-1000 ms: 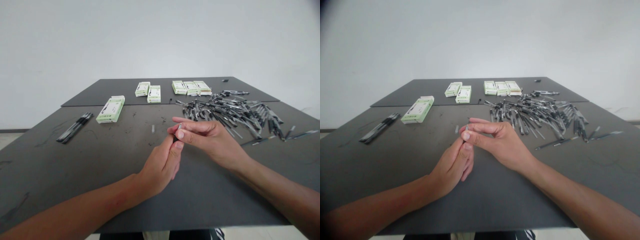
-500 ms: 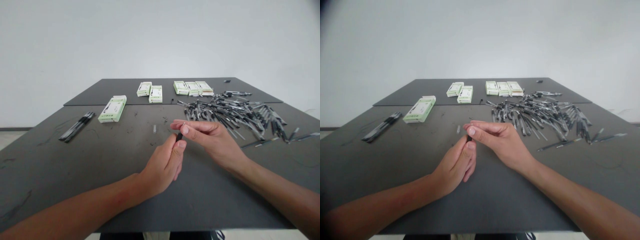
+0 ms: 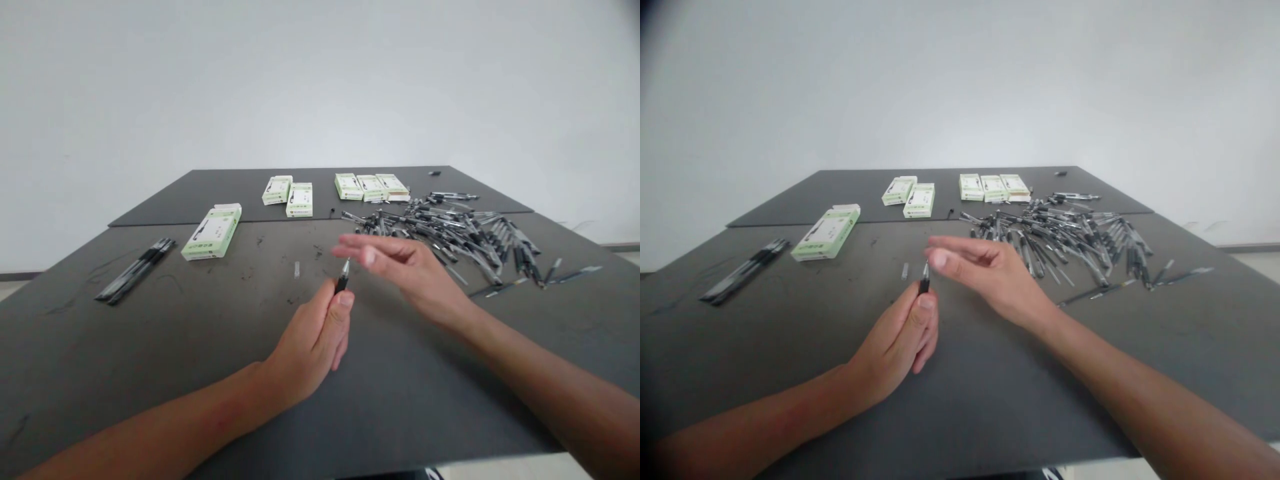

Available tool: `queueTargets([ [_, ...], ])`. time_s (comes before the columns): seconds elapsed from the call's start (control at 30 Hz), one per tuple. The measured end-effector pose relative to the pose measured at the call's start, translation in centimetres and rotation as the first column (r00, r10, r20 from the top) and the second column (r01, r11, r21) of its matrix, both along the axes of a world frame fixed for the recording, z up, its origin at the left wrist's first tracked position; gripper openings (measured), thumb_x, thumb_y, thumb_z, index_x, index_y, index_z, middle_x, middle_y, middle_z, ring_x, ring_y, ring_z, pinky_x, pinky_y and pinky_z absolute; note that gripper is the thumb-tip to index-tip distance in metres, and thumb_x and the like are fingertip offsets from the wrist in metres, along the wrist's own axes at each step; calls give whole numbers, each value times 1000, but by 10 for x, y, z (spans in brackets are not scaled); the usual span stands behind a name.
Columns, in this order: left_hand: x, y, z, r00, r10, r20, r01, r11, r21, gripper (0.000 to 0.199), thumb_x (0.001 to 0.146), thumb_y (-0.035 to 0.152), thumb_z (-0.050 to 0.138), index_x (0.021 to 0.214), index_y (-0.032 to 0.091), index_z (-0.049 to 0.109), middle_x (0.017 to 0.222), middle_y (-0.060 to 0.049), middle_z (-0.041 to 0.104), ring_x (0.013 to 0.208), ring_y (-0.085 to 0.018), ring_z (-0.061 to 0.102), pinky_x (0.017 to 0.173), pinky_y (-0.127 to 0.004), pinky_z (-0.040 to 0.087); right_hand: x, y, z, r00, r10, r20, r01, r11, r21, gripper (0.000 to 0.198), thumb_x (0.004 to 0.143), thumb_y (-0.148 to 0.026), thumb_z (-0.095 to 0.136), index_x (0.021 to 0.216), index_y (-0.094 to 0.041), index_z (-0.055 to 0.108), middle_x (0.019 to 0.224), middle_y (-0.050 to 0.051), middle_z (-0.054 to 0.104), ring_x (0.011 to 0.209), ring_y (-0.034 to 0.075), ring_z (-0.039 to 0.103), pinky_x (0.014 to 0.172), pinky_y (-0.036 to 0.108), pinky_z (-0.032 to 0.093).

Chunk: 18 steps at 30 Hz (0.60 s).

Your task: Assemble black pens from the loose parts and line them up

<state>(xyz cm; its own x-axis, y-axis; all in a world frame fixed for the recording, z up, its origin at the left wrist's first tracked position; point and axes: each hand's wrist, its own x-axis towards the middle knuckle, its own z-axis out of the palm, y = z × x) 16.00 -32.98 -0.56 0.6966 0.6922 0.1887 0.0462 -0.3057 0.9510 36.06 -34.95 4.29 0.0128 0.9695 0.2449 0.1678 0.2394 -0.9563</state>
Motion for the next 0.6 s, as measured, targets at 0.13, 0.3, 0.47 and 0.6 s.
queueTargets([
  [0.13,1,1,-1,1000,1,-9,-1,1000,-2,46,117,59,30,90,24,44,52,11,44,42,-10,42,51,-26,39,44,19,5,914,-364,178,330,924,196,44,95,-67,71,109,-29,89,112,5,85,114,31,75,96,45,56],
  [0.3,4,0,2,1000,-7,-3,7,1000,-28,46,116,60,31,89,25,43,52,12,40,40,-10,40,50,-25,38,95,39,-5,632,-464,621,406,880,245,37,92,-59,77,99,-25,89,89,7,84,83,26,74,77,39,51],
  [0.47,5,0,4,1000,-18,-22,17,999,-34,46,115,60,31,86,25,41,53,12,40,40,-10,41,50,-25,39,103,51,-24,515,-309,800,272,943,189,29,94,-50,77,106,-26,90,91,6,82,80,23,70,72,35,46],
  [0.6,3,1,2,999,-21,-44,20,1000,-18,46,116,58,31,87,25,43,52,12,41,41,-10,41,52,-26,39,91,59,-34,426,-313,849,166,949,267,32,101,-49,70,111,-25,89,100,9,81,94,25,70,89,37,49],
])
